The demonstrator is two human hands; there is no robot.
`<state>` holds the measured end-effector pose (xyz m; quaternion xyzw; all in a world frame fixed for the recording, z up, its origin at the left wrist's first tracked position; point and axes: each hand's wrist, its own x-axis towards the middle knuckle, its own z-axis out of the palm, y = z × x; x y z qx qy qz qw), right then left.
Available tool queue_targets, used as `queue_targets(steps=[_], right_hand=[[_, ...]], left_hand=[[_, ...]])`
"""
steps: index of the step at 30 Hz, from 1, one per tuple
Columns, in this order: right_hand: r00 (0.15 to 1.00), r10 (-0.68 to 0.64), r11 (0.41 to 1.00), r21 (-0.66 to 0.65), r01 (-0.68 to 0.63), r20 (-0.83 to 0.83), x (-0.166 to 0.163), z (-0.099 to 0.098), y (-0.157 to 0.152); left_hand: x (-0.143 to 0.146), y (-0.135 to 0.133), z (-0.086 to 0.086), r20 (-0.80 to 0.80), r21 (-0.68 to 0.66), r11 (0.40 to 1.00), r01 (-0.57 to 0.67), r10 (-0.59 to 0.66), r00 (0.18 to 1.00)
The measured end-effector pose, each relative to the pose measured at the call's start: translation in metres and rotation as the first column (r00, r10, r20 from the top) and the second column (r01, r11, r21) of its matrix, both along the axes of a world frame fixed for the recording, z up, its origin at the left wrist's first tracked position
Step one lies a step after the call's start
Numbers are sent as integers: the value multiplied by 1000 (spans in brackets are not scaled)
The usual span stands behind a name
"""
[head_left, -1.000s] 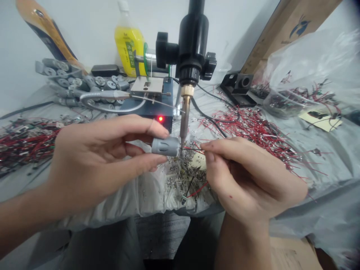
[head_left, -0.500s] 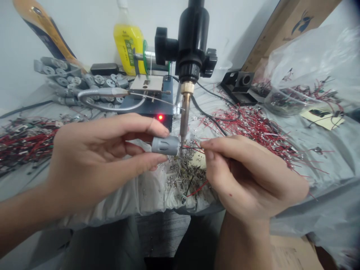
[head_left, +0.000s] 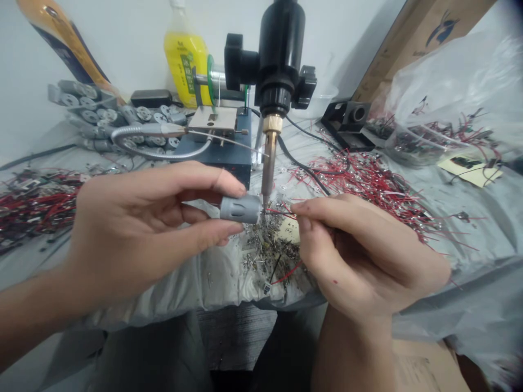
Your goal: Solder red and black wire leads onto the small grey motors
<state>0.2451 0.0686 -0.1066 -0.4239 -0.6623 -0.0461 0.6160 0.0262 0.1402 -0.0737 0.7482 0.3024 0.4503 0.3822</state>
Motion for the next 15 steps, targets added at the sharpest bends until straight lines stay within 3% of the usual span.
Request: queue_targets(steps=[15], right_hand=[[1000, 0, 1000, 6, 0, -11, 0, -2, 0]], left_hand=[[-2, -2, 0, -12, 37, 999, 10, -10, 1000]])
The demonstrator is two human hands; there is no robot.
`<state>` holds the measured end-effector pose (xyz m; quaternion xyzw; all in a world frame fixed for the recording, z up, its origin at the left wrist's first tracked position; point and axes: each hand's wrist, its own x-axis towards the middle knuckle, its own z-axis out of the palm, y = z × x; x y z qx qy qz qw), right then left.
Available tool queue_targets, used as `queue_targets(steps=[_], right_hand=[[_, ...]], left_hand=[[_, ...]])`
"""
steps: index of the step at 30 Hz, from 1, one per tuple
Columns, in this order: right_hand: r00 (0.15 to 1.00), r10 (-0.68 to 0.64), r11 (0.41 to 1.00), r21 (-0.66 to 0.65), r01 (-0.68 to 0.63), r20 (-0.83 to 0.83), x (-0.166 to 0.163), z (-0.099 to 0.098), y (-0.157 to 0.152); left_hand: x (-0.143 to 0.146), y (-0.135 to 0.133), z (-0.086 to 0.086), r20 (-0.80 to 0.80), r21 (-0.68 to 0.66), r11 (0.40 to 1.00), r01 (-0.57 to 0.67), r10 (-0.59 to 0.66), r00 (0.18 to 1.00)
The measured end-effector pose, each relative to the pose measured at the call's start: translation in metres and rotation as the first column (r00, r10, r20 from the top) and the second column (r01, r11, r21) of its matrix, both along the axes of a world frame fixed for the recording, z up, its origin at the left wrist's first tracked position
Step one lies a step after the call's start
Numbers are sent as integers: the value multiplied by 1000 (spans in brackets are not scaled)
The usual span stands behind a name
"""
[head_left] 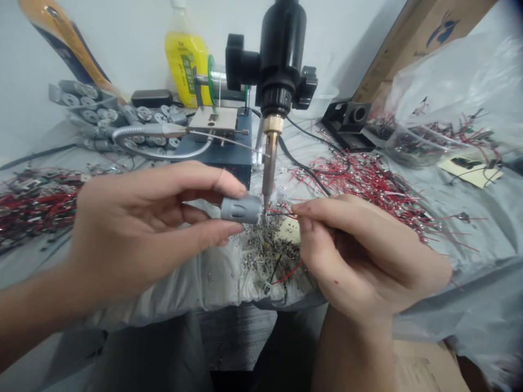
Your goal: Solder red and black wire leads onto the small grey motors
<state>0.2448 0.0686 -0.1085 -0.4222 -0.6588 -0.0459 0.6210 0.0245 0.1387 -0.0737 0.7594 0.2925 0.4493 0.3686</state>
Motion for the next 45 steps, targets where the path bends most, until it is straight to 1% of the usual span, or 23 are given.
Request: queue_targets(steps=[4, 9, 15, 31, 39, 45], right_hand=[[1000, -13, 1000, 1, 13, 8, 0, -1, -1], [1000, -2, 1000, 9, 2, 23, 0, 2, -1], [1000, 12, 1000, 10, -12, 26, 0, 3, 0], [1000, 11, 1000, -11, -10, 29, 1, 3, -1], [1000, 5, 1000, 2, -5, 30, 1, 2, 0], [999, -7, 1000, 0, 7, 31, 0, 2, -1]], left_hand=[[-1, 0, 0, -8, -14, 1000, 1, -1, 1000], [-1, 1, -2, -4, 39, 999, -1, 1, 1000], [-3, 3, -4, -12, 53, 999, 10, -10, 1000], [-4, 2, -2, -21, 49, 999, 11, -10, 1000], [-3, 4, -5, -17, 70, 997, 20, -18, 1000], [-3, 3, -4, -29, 58, 998, -1, 3, 1000]])
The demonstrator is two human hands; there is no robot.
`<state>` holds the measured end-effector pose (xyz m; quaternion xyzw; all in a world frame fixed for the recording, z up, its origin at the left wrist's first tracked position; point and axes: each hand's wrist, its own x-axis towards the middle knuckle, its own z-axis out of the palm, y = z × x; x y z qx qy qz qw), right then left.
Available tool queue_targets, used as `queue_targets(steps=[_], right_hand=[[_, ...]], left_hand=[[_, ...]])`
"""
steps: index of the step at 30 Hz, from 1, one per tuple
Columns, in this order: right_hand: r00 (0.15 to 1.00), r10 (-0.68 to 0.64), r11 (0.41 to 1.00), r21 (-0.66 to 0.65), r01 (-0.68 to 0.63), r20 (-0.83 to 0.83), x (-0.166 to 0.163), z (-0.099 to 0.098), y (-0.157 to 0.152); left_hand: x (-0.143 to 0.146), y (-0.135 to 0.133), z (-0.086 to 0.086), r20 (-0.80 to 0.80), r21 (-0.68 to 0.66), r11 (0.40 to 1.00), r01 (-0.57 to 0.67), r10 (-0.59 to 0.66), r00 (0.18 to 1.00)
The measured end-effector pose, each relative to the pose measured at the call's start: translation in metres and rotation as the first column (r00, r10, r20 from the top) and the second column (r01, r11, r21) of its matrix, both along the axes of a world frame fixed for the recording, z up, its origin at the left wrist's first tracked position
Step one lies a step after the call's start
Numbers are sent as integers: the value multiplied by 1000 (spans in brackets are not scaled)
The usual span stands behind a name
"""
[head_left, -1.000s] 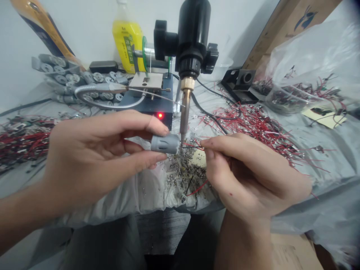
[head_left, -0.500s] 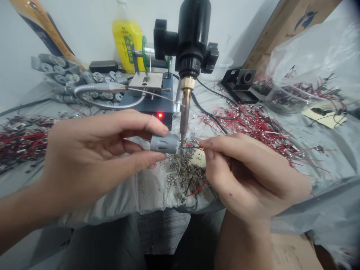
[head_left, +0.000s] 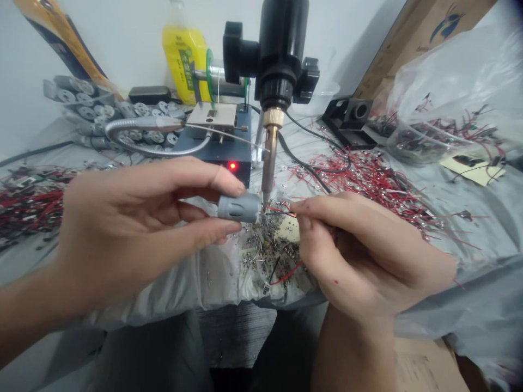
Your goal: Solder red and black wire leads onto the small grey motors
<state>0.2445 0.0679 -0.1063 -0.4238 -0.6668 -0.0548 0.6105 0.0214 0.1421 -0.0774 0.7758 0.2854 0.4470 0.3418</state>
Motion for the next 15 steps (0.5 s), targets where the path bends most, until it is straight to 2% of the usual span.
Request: queue_targets(steps=[7, 15], right_hand=[[1000, 6, 1000, -12, -6, -13, -1, 1, 0], [999, 25, 1000, 3, -25, -24, 0, 0, 2]], left_hand=[[-1, -1, -1, 4, 21, 1000, -14, 14, 1000], [0, -3, 4, 2, -13, 1000, 1, -1, 1000]])
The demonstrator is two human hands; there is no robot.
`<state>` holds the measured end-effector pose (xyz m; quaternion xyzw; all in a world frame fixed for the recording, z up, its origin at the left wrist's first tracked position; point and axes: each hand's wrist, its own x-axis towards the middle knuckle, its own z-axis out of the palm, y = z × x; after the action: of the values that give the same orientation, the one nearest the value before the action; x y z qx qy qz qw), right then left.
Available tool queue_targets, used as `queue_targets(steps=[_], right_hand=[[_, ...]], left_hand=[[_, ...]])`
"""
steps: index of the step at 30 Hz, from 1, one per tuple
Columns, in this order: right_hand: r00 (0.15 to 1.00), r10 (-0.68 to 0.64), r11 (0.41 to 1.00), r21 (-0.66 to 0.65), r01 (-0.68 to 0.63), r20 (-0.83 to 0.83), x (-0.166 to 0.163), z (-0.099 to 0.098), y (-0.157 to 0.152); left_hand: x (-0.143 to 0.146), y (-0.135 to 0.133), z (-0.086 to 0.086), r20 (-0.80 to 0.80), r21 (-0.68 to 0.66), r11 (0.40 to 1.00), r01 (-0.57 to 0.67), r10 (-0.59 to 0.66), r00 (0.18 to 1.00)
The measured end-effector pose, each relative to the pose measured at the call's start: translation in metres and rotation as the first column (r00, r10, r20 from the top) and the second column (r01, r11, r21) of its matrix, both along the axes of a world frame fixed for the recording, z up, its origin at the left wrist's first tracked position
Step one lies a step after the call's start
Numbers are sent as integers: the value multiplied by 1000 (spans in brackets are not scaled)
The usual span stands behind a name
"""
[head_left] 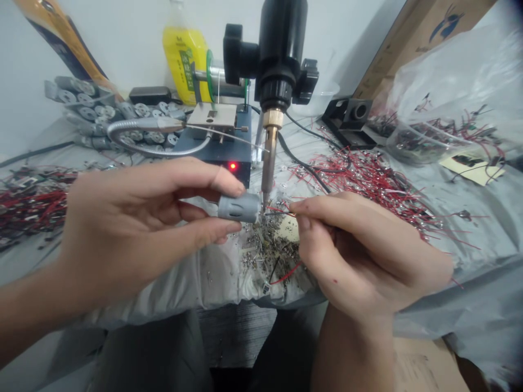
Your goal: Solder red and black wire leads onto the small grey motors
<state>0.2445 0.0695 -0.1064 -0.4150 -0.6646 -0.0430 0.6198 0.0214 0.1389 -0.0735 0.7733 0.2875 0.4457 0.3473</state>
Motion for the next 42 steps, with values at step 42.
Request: queue_targets(steps=[42], right_hand=[[1000, -26, 1000, 4, 26, 3, 2, -3, -2]], left_hand=[[0, -2, 5, -62, -48, 998, -29, 26, 998]])
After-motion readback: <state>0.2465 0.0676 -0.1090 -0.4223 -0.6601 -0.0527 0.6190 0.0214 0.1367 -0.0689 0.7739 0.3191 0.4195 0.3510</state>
